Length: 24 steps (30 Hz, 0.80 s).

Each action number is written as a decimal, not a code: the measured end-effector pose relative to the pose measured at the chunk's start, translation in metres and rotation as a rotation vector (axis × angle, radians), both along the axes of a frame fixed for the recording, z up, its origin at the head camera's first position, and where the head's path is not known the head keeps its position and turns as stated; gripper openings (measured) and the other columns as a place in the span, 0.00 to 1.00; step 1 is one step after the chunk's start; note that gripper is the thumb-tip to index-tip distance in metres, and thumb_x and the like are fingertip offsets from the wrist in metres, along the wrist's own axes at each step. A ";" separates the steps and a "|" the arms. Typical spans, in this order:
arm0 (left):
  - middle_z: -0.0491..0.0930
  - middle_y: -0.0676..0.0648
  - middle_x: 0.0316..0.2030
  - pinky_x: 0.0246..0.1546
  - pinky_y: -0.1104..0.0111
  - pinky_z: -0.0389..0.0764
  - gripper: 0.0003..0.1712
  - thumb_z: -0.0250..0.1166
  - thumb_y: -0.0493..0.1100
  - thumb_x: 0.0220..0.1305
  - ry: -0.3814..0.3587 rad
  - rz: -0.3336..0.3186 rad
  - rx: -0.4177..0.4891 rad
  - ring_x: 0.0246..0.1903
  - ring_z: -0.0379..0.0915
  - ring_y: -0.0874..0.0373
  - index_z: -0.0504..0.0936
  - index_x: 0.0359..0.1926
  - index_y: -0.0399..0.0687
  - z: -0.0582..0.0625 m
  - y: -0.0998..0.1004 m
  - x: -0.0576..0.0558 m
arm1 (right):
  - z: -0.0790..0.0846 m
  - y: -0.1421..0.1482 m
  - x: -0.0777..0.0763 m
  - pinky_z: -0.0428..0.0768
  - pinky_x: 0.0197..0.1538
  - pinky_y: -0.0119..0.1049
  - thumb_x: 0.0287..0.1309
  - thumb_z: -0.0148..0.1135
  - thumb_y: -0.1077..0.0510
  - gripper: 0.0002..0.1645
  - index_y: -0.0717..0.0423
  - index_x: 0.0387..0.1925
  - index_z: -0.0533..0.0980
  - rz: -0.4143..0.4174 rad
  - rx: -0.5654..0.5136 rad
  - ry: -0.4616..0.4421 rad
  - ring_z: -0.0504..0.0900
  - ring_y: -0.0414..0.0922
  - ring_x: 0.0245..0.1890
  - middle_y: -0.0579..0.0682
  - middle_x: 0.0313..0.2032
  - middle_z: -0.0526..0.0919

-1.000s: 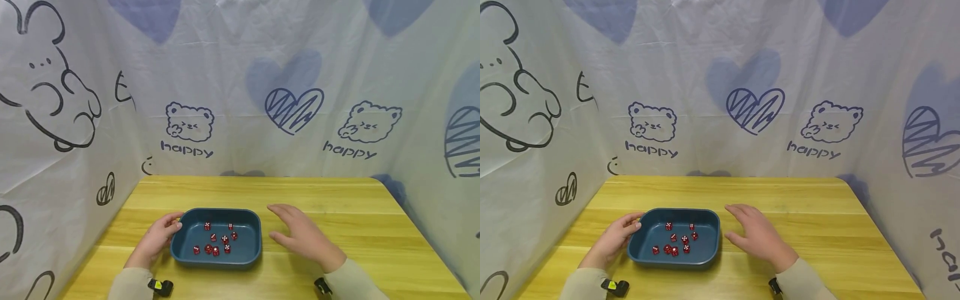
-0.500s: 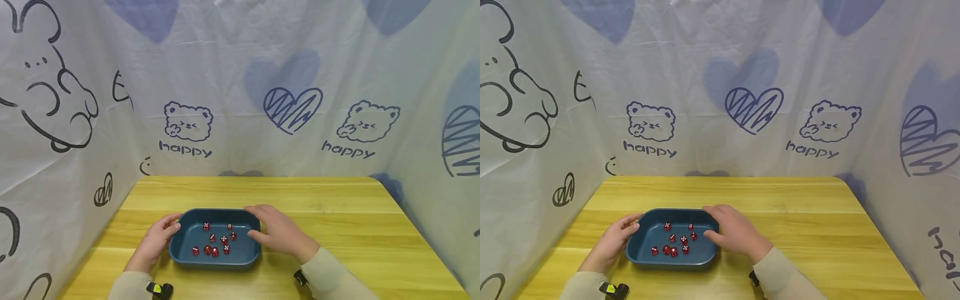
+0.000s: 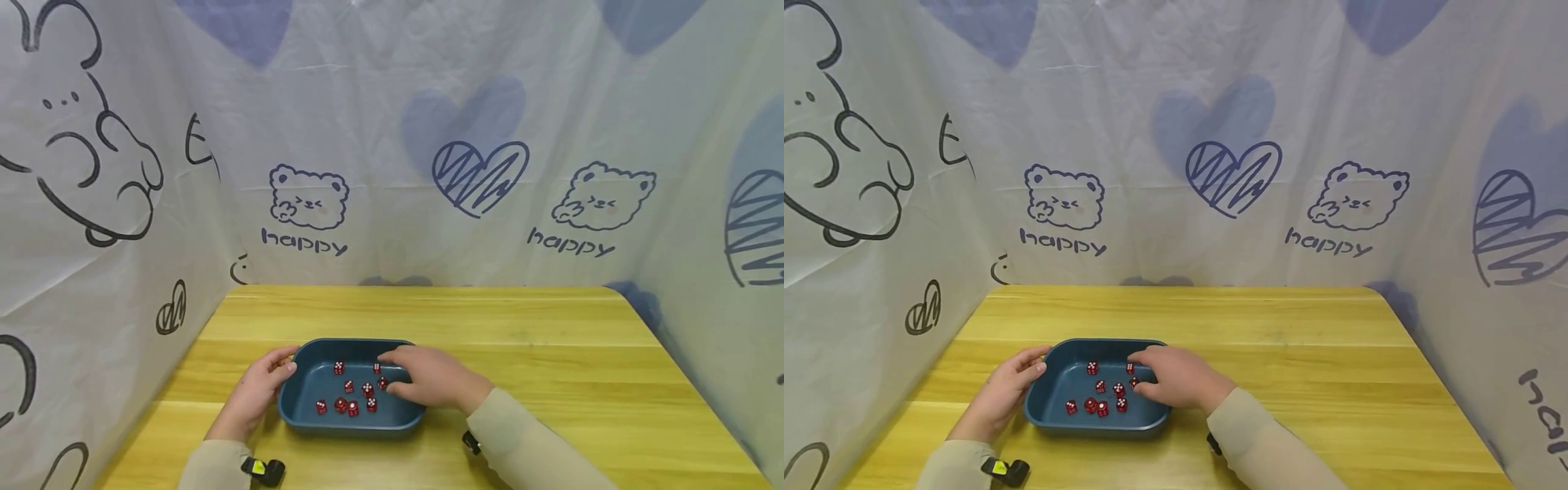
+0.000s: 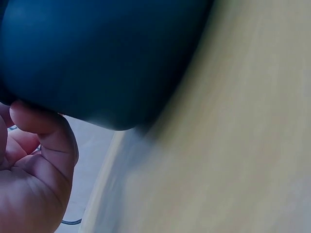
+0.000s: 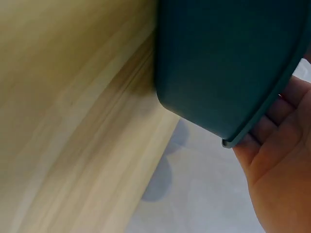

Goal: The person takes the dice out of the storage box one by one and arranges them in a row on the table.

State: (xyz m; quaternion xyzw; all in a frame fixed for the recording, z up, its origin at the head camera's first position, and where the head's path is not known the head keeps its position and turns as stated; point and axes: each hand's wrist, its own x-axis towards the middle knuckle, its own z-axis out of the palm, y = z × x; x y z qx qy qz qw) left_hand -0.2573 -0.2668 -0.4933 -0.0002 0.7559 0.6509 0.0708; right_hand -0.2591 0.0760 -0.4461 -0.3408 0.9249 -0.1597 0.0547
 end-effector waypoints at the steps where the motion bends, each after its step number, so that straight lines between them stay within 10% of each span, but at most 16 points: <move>1: 0.70 0.40 0.49 0.35 0.69 0.79 0.27 0.57 0.41 0.77 0.001 0.001 -0.001 0.40 0.73 0.55 0.66 0.72 0.37 0.000 -0.001 0.000 | 0.000 -0.002 -0.001 0.72 0.65 0.44 0.68 0.61 0.41 0.32 0.45 0.69 0.73 0.002 0.001 -0.007 0.75 0.41 0.62 0.42 0.63 0.77; 24: 0.71 0.39 0.52 0.38 0.69 0.78 0.27 0.56 0.42 0.78 0.006 -0.013 -0.011 0.42 0.72 0.56 0.66 0.72 0.37 0.001 0.000 0.001 | -0.009 -0.036 -0.023 0.77 0.49 0.35 0.62 0.68 0.42 0.22 0.33 0.58 0.81 0.129 0.185 -0.026 0.75 0.34 0.38 0.34 0.39 0.77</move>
